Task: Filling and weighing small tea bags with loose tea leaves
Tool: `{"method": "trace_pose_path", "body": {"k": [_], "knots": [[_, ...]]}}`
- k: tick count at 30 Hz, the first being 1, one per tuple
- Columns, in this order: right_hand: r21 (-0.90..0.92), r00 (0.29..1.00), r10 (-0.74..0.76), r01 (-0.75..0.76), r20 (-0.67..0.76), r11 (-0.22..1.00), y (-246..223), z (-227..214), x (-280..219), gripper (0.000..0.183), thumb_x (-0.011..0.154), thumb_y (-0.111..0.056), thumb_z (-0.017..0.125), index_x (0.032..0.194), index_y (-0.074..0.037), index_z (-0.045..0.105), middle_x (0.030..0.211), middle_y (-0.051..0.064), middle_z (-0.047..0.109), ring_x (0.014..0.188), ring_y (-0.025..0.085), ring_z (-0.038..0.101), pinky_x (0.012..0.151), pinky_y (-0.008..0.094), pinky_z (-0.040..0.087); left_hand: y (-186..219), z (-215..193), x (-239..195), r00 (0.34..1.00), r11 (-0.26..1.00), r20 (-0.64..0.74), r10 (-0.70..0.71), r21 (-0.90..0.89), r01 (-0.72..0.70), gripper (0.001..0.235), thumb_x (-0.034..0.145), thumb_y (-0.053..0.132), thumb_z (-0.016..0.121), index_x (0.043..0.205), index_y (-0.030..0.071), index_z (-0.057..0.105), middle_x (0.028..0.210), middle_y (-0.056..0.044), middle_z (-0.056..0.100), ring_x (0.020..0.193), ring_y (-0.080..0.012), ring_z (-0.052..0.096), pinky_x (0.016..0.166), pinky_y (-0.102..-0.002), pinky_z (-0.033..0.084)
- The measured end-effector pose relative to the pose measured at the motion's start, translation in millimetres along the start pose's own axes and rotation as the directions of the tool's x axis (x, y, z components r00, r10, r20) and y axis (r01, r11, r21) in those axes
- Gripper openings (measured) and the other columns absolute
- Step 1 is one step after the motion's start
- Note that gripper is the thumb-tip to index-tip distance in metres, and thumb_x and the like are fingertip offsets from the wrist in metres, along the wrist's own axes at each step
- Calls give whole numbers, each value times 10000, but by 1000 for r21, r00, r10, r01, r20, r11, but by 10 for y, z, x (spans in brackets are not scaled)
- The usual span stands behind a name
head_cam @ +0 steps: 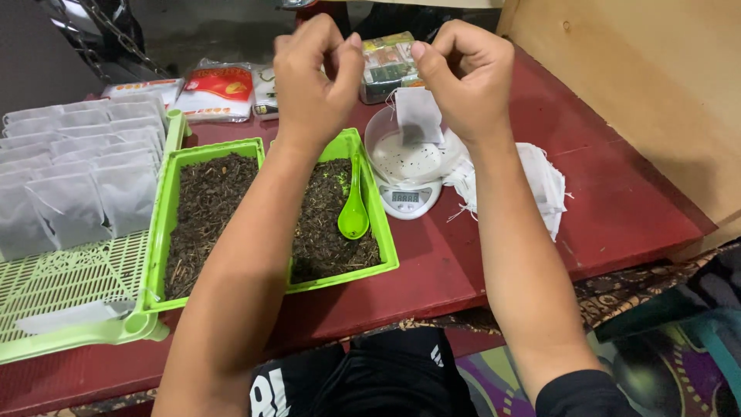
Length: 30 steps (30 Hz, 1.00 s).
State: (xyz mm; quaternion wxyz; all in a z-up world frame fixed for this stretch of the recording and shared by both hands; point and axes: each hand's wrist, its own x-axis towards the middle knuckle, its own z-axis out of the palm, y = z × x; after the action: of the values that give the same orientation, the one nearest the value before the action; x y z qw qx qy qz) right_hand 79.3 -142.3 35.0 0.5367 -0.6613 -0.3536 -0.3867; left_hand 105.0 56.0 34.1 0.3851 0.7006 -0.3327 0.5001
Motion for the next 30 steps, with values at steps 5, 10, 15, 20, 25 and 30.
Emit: {"method": "trace_pose_path", "body": {"k": [5,10,15,20,25,30], "knots": [[-34,1000,17,-17,8,999,41,6,-27,394,1053,12,715,734,-65,498,693,8,485,661,84,390,604,262,306,-33,44,-51,998,997,67,4,-72,0,379,949,109,608,704,157,322,645,28,372,617,-183,408,707,-387,305],[-17,999,44,-43,28,999,89,8,-23,408,1065,-52,702,725,-81,479,692,-8,476,669,73,388,606,259,303,-56,84,-71,993,995,118,-3,-103,15,395,892,65,600,683,144,274,614,7,334,586,-184,344,650,-384,271],[-40,998,66,-65,22,997,88,16,-24,407,1051,-20,690,713,-88,475,675,-12,461,665,72,383,609,256,305,-51,93,-81,988,992,138,-65,-102,79,376,855,62,580,674,157,265,596,35,290,595,-140,306,667,-358,275],[-315,982,180,-157,47,936,472,-79,-26,316,981,-51,715,730,-121,536,695,-35,513,655,58,440,600,257,363,-130,128,-114,971,990,214,-108,-61,123,354,862,86,595,662,138,308,586,4,325,580,-148,323,569,-376,268],[-556,954,285,-187,94,810,748,-144,-85,181,896,-111,640,733,-174,596,729,-63,674,812,157,484,848,310,394,-189,192,-200,929,979,326,-173,-43,197,410,919,107,634,664,144,316,581,8,343,593,-146,349,577,-364,259],[-521,958,271,-186,91,833,636,-133,-40,162,882,-84,650,746,-172,658,827,-56,741,805,135,571,917,332,409,-234,237,-224,911,983,371,-182,34,183,428,908,154,667,626,150,344,540,4,371,555,-161,382,573,-367,314]]}}
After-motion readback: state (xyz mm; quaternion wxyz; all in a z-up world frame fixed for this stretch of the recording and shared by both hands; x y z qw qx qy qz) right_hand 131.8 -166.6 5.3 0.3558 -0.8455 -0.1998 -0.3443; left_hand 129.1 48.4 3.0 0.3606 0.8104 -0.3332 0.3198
